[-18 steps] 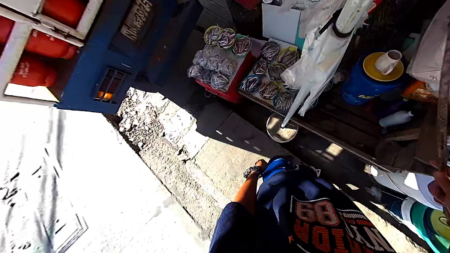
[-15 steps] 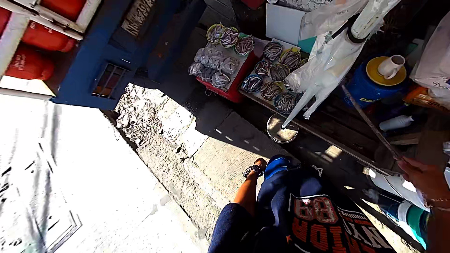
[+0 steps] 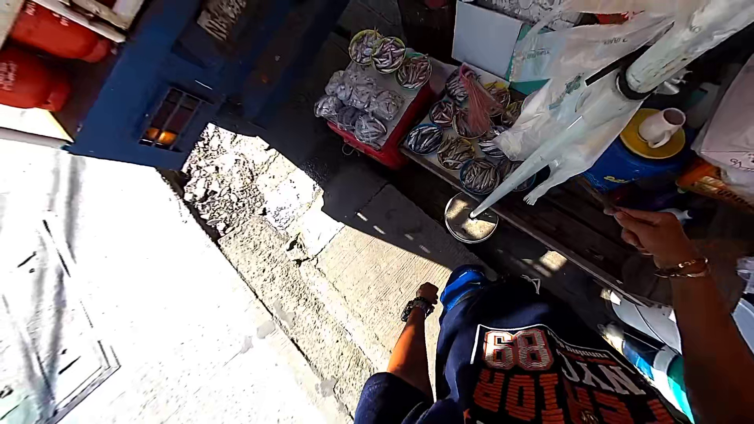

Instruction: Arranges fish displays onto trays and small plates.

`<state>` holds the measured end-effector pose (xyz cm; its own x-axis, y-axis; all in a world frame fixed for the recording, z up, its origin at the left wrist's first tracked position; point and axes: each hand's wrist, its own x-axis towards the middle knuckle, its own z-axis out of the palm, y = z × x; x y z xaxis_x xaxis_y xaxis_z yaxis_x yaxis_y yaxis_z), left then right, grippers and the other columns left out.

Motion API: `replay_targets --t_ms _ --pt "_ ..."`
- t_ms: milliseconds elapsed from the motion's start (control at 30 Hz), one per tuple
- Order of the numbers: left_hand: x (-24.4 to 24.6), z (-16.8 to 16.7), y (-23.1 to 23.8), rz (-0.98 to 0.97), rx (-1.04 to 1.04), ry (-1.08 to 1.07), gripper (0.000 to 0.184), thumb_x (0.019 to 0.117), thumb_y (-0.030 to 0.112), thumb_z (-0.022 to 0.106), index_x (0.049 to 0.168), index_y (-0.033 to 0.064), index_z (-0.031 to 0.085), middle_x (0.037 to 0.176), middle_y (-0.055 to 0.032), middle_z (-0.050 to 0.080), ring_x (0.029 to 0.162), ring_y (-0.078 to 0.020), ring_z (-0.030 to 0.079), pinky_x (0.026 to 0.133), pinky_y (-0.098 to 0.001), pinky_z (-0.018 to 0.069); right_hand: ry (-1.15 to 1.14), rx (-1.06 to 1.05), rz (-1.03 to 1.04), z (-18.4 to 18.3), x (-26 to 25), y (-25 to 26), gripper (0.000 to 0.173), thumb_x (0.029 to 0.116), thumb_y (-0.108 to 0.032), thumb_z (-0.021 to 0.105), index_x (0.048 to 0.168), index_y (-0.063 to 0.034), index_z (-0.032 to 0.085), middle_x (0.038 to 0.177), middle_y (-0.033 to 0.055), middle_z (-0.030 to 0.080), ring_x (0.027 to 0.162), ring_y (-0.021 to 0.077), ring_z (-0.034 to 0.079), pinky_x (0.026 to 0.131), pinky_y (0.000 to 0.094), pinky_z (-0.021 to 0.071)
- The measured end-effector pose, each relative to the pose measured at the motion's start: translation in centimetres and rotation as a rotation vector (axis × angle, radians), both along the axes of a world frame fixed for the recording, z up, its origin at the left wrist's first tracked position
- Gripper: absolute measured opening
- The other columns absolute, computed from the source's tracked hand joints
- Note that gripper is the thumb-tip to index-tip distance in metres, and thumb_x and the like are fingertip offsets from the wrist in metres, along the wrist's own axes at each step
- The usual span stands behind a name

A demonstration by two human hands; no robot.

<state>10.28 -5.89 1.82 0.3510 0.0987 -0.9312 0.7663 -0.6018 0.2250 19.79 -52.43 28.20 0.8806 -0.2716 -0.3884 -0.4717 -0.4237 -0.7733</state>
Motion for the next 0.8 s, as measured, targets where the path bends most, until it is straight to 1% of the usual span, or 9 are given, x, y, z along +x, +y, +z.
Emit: replay_targets --t_ms 67,133,200,300,400,533,633,733,800 --pt "-0.8 -0.2 -0.3 0.1 0.018 0.004 0.035 0.1076 0.026 0.047 0.124 -0.0002 0.064 0.106 -0.0166 0.069 0.084 -0.0244 0.067 0.074 -0.0416 0.0554 -0.122 0.31 -0.06 -0.8 0.2 -0.4 0.029 0.1086 -0.011 0.046 0.127 -0.0022 0.068 0.057 -0.0076 0.054 0.04 -0.0024 0.04 0.038 0.0129 0.0306" --pt "-1.6 0.0 -0.9 0.145 0.049 0.017 0.035 0.1072 0.026 0.048 0.125 0.0007 0.064 0.106 -0.0155 0.071 0.084 -0.0237 0.068 0.074 -0.041 0.0555 -0.159 0.367 -0.104 -1.9 1.3 -0.7 0.03 0.109 -0.01 0.046 0.129 -0.0021 0.066 0.056 -0.0063 0.053 0.04 -0.0012 0.04 0.038 0.0138 0.032" --pt "-2.4 0.5 -2.2 0.133 0.058 0.011 0.035 0.1079 0.025 0.046 0.127 0.0004 0.063 0.109 -0.0159 0.07 0.087 -0.0242 0.068 0.076 -0.0417 0.0554 -0.094 0.144 -0.089 -3.0 2.2 -1.8 0.027 0.1087 -0.013 0.05 0.127 -0.0019 0.067 0.06 -0.0008 0.054 0.042 0.0015 0.04 0.04 0.0173 0.0336" --pt "-3.3 1.5 -5.1 0.084 0.021 -0.062 0.034 0.1095 0.021 0.045 0.129 -0.0013 0.062 0.112 -0.0182 0.07 0.087 -0.0256 0.069 0.077 -0.0419 0.0566 0.08 -0.119 0.031 -2.4 1.7 -5.0 0.029 0.1086 -0.019 0.054 0.126 -0.0016 0.07 0.084 0.0174 0.066 0.062 0.0203 0.051 0.065 0.0405 0.048" --pt "-4.8 2.7 -8.9 0.081 -0.002 -0.166 0.029 0.1069 0.015 0.053 0.126 -0.004 0.062 0.108 -0.0218 0.069 0.086 -0.0275 0.068 0.077 -0.0434 0.0562 -0.108 0.176 0.003 -1.4 -2.4 -8.6 0.027 0.1076 -0.016 0.054 0.125 -0.0047 0.072 0.062 0.0012 0.057 0.044 0.0037 0.041 0.042 0.02 0.0349" --pt "-5.6 4.3 -14.2 -0.418 0.105 -0.111 0.036 0.1071 0.023 0.052 0.129 -0.0028 0.064 0.132 -0.0259 0.063 0.127 -0.0394 0.058 0.108 -0.0538 0.0431 -0.335 0.568 -0.097 -3.4 -6.8 -13.5 0.031 0.1067 -0.01 0.049 0.13 -0.0041 0.068 0.06 -0.0043 0.06 0.043 -0.0004 0.047 0.041 0.014 0.0389" --pt "-7.1 9.6 -18.1 -0.478 0.144 -0.03 0.042 0.1122 0.021 0.039 0.147 -0.0005 0.048 0.154 -0.0224 0.047 0.145 -0.0362 0.042 0.119 -0.0491 0.0317 -0.15 0.237 -0.124 -6.0 -8.3 -15.8 0.027 0.1074 -0.015 0.054 0.127 -0.0026 0.069 0.061 0.0006 0.058 0.042 0.0021 0.044 0.04 0.018 0.0373" --pt "-8.0 4.3 -17.1 -0.374 0.059 -0.181 0.036 0.1057 0.019 0.055 0.131 -0.0064 0.061 0.13 -0.0292 0.063 0.125 -0.0412 0.06 0.108 -0.0525 0.0442 0.165 -0.081 0.062 -6.5 -10.0 -18.1 0.035 0.1087 -0.024 0.054 0.131 -0.0011 0.068 0.098 0.0209 0.071 0.074 0.0268 0.064 0.078 0.0484 0.0536" --pt "-8.8 4.5 -17.7 -0.327 0.057 -0.174 0.035 0.1055 0.018 0.056 0.131 -0.0052 0.061 0.127 -0.0282 0.065 0.122 -0.0397 0.062 0.106 -0.0514 0.0453 -0.014 0.049 0.082 -5.8 -12.5 -18.9 0.028 0.1068 -0.019 0.055 0.121 -0.0004 0.072 0.071 0.0051 0.063 0.053 0.0087 0.052 0.054 0.0277 0.047"
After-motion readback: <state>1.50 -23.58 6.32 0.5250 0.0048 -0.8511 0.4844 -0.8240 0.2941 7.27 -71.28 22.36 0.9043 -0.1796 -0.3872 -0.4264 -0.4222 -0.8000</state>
